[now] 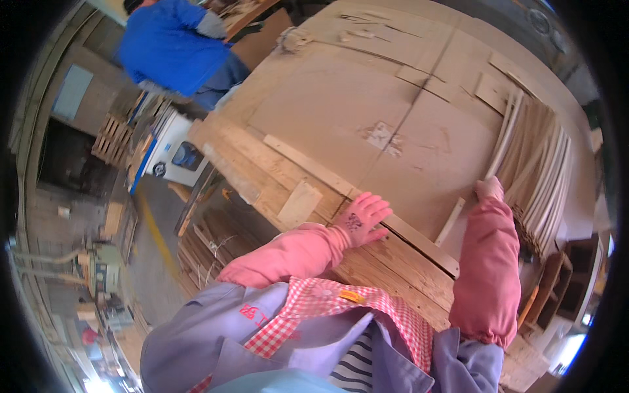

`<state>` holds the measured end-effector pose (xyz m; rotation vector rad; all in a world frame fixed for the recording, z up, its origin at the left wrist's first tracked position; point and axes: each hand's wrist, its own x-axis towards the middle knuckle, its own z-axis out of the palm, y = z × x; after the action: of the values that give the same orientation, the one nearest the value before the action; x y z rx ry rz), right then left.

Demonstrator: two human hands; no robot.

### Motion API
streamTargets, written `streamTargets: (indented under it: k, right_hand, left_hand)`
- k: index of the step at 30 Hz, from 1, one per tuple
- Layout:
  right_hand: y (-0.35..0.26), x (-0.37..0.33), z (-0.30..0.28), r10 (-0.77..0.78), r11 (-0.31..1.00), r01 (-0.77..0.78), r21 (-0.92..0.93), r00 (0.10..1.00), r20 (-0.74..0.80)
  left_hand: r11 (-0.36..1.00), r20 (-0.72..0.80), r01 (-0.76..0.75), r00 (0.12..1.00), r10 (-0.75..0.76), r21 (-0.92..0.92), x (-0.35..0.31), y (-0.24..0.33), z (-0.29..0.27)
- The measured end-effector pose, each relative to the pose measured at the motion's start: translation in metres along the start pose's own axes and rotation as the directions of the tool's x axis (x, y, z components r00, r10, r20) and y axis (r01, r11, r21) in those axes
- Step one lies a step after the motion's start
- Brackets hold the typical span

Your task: The person repeatedly picks up thin wooden slats from a workbench, aligns them, and stacks them into neat piles. The person also moves a larger stack of slats to a different location on the bench. A coworker is visible in the background assembling a wooden box.

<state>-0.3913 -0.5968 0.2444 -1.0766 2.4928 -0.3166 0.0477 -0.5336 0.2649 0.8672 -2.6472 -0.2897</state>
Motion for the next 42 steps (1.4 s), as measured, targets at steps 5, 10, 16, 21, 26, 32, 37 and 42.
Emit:
streamTargets:
  k: [5,10,16,21,26,32,37,42]
  right_hand:
    - [0.038,0.009,0.009,0.007,0.809,-0.068,0.583,0.994,0.105]
    - [0.027,-0.059,-0.006,-0.048,0.437,-0.119,0.892,0.987,0.155]
    - [-0.011,-0.211,-0.003,-0.243,0.135,-0.186,0.973,0.946,0.215]
    - [-0.02,-0.278,0.017,-0.144,-0.03,-0.34,0.94,0.932,0.332]
    - [0.003,-0.287,0.004,-0.045,0.209,-0.286,0.935,0.952,0.301]
    - [0.033,-0.293,0.001,0.1,0.208,-0.297,0.932,0.954,0.282]
    - [0.042,-0.293,0.013,0.06,0.25,-0.279,0.927,0.96,0.272]
    - [0.038,-0.298,0.019,0.093,0.004,-0.222,0.975,0.971,0.221]
  left_hand:
    - [1.0,-0.036,0.013,0.999,-0.014,-0.008,-0.001,0.003,-0.004]
    - [0.969,-0.052,0.218,0.973,-0.225,-0.113,0.034,0.015,0.0]
    - [0.581,0.063,0.201,0.967,-0.249,-0.788,0.094,0.052,0.019]
    - [0.255,0.575,0.579,0.812,-0.101,-0.774,0.114,0.08,0.013]
    - [-0.093,0.725,0.719,0.687,-0.055,-0.689,0.111,0.088,0.014]
    - [-0.452,0.799,0.698,0.598,-0.058,-0.555,0.103,0.067,0.026]
    - [-0.466,0.766,0.641,0.628,-0.138,-0.61,0.095,0.071,0.025]
    - [-0.552,0.76,0.633,0.65,-0.003,-0.543,0.096,0.08,0.021]
